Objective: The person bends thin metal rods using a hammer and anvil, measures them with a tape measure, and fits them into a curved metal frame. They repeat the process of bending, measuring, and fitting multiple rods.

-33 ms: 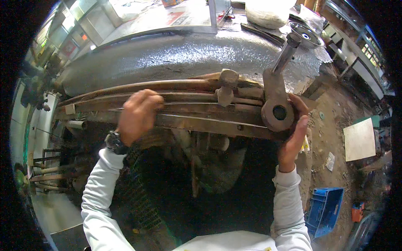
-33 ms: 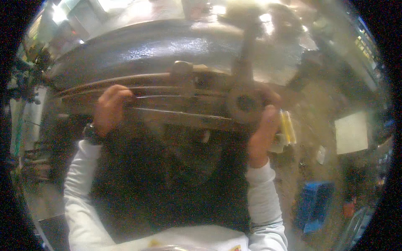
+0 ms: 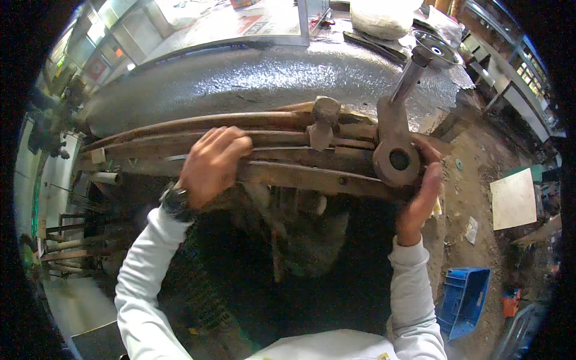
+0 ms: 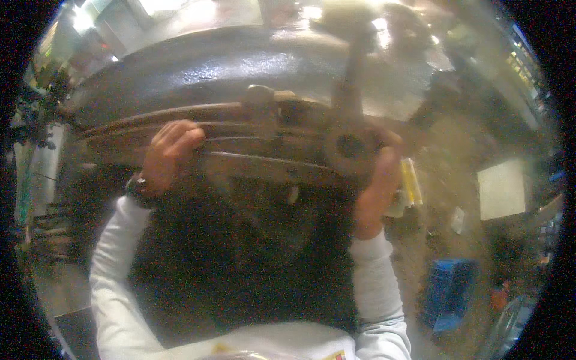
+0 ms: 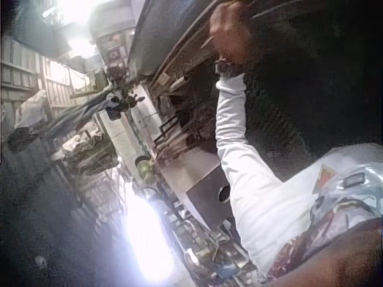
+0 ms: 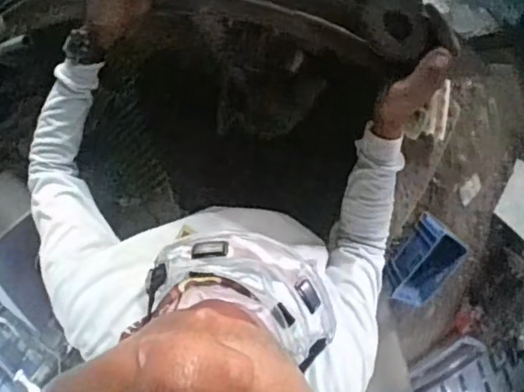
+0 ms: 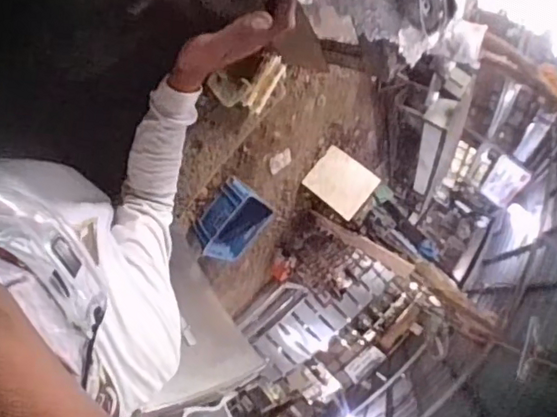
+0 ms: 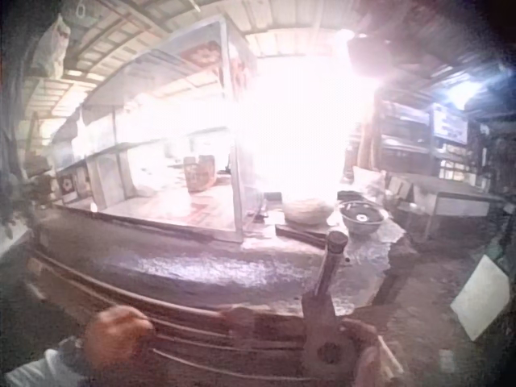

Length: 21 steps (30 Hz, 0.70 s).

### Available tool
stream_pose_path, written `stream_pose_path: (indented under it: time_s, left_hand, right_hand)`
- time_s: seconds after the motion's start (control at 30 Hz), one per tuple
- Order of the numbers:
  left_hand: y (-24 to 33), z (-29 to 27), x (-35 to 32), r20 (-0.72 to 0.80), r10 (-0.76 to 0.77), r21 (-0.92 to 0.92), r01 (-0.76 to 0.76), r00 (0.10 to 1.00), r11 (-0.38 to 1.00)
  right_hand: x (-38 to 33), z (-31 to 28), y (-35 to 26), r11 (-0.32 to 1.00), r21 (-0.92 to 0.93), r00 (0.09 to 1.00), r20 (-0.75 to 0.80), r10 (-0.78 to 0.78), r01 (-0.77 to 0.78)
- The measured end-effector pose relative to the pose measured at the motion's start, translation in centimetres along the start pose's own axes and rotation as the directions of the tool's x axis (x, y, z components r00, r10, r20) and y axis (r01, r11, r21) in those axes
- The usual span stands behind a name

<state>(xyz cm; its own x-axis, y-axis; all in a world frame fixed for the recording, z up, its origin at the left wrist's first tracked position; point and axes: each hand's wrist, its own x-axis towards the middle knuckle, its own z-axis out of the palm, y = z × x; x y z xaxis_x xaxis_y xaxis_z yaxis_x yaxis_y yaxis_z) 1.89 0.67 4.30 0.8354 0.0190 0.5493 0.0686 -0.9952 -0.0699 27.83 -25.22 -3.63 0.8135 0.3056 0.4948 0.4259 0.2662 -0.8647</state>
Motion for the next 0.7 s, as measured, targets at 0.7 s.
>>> stream_pose_path:
  time_s: [0.7]
  left_hand:
    - [-1.6, -3.6, -3.7, -0.321, -0.337, -0.017, 0.35, 0.885, 0.936]
  right_hand:
    - [15.1, -38.6, 4.1, 0.895, -0.023, 0.818, -0.416, 0.397, -0.446]
